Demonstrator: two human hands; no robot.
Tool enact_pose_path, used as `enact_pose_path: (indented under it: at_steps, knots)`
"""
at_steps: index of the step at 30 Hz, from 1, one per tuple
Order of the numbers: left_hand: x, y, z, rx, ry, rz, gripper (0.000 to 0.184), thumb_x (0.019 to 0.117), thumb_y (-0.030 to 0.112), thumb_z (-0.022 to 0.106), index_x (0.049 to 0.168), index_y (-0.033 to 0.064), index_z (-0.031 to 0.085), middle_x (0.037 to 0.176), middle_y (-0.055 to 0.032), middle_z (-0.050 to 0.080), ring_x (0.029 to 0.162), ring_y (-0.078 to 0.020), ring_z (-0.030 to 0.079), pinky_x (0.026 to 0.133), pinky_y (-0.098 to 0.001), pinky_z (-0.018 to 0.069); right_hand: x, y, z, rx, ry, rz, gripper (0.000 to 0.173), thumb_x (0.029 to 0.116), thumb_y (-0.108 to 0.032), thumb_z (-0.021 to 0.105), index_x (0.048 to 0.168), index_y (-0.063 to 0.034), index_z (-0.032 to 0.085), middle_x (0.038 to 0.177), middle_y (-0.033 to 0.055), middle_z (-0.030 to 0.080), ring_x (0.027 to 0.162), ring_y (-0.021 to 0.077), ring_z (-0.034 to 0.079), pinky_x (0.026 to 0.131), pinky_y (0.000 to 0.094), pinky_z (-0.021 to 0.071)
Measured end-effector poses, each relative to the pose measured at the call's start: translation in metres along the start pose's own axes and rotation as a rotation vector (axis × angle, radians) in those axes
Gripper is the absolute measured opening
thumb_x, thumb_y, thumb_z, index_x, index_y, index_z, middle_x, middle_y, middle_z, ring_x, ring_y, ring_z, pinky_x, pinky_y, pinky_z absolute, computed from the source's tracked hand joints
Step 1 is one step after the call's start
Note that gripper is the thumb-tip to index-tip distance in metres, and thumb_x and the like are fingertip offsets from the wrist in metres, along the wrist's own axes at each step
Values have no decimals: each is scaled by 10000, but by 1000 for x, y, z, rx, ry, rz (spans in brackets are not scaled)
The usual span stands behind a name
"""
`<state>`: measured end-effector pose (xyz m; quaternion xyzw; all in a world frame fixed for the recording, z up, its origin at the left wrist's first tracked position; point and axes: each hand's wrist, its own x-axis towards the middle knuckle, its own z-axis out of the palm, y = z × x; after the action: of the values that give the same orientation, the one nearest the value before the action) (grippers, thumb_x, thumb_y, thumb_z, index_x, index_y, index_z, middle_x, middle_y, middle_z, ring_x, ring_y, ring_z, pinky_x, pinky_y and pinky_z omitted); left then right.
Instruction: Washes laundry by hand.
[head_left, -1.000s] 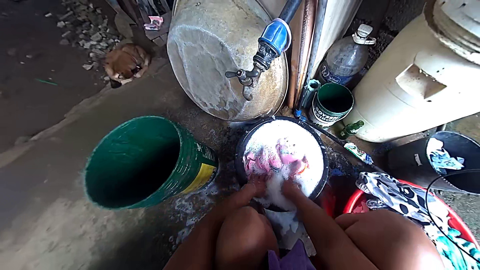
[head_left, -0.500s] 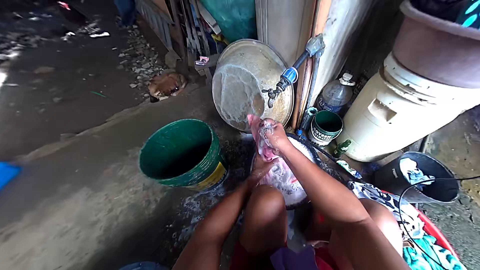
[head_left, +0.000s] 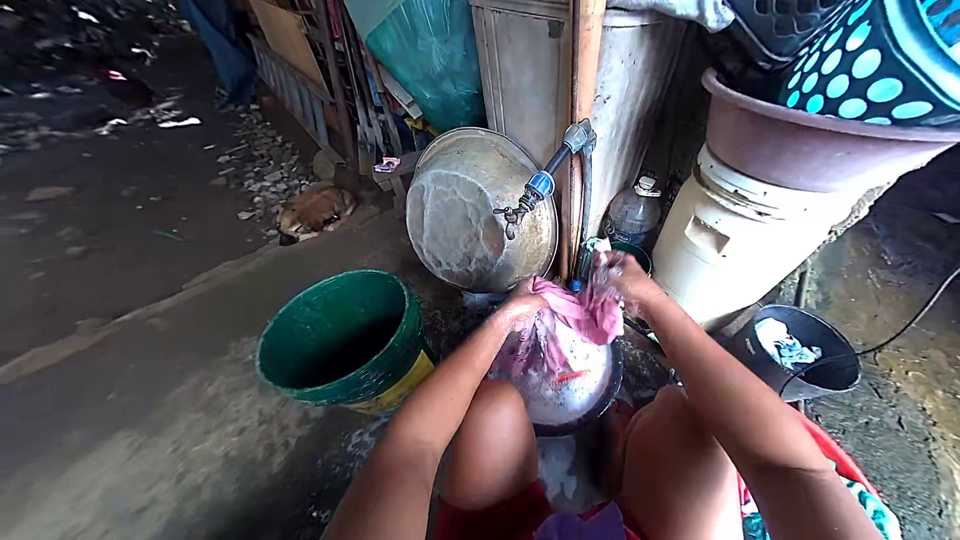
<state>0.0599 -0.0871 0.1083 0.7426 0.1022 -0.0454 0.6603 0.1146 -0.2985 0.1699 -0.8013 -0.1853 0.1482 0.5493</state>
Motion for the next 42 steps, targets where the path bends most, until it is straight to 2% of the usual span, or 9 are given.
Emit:
enact_pose_path:
  at_steps: [4, 6, 10, 14, 17, 20, 29, 38, 42]
  knots:
    - [-8, 49, 15, 357, -87, 92, 566, 817, -56, 698, 1348, -42, 500, 1247, -227, 610, 1129, -290, 617, 975, -470, 513, 16, 20, 27, -381, -242, 31, 991, 796, -160, 871, 1588, -31, 289, 1537, 323, 387, 1394, 434, 459, 1136, 555, 422]
    - [-8, 58, 19, 517, -97, 159, 478, 860, -8, 693, 1312, -44, 540, 1222, -250, 623, 1132, -332, 620, 990, -518, 499, 21, 18, 41, -394, -272, -120, 1010, 801, -171, 864, 1599, -5, 268, 1585, 298, 359, 1460, 400, 401, 1209, 526, 347]
    - [-10, 46, 3, 451, -4, 226, 642, 806, -52, 711, 1388, 20, 447, 1254, -242, 616, 1149, -343, 627, 975, -533, 516, 31, 9, 55, -155, -228, -77, 341, 933, -33, 685, 1257, 60, 628, 1207, 210, 674, 1140, 247, 642, 1033, 436, 502]
    - [-16, 21, -12, 88, -77, 260, 1239, 594, 69, 910, 1585, 77, 166, 1486, -192, 453, 1303, -237, 546, 1071, -392, 504, 35, -9, 69, 265, -242, -98, 319, 853, 8, 679, 1169, -2, 642, 979, 74, 699, 870, 106, 670, 816, 326, 584]
    - [-30, 16, -6, -48, -28, 205, 722, 651, -27, 878, 1285, -19, 534, 1131, -73, 678, 1040, -100, 649, 938, -285, 548, 33, -28, 75, 26, -304, -289, 480, 812, -141, 757, 1237, 12, 596, 1197, 119, 635, 1092, 161, 626, 968, 357, 533]
    - [-30, 16, -9, -137, -73, 152, 384, 729, -134, 754, 1054, 31, 632, 926, 19, 697, 884, -50, 653, 838, -258, 559, 37, -32, 85, -36, -273, -355, 593, 845, -290, 807, 1309, 5, 583, 1305, 148, 613, 1190, 194, 603, 1051, 386, 497]
    - [-15, 4, 0, -103, -17, 37, 359, 870, -76, 644, 1200, 10, 533, 973, -13, 599, 880, -46, 580, 814, -231, 508, 45, -24, 100, 370, -70, -256, 388, 888, -165, 792, 1156, -16, 555, 817, 65, 692, 704, 144, 694, 709, 315, 614]
    - [-23, 14, 10, 414, 28, 10, 543, 886, 14, 717, 1375, -87, 503, 1348, -244, 564, 1255, -269, 535, 1087, -399, 416, 46, -21, 114, -36, 114, -227, 513, 863, -354, 847, 1050, 52, 594, 862, 160, 624, 807, 250, 619, 785, 452, 540]
    - [-42, 34, 26, 327, 90, -25, 420, 1012, -12, 547, 1410, -99, 446, 1420, -238, 497, 1284, -261, 492, 1128, -350, 368, 49, -19, 119, -136, 111, -134, 514, 878, -413, 823, 1015, 33, 607, 838, 170, 610, 792, 291, 609, 766, 501, 520]
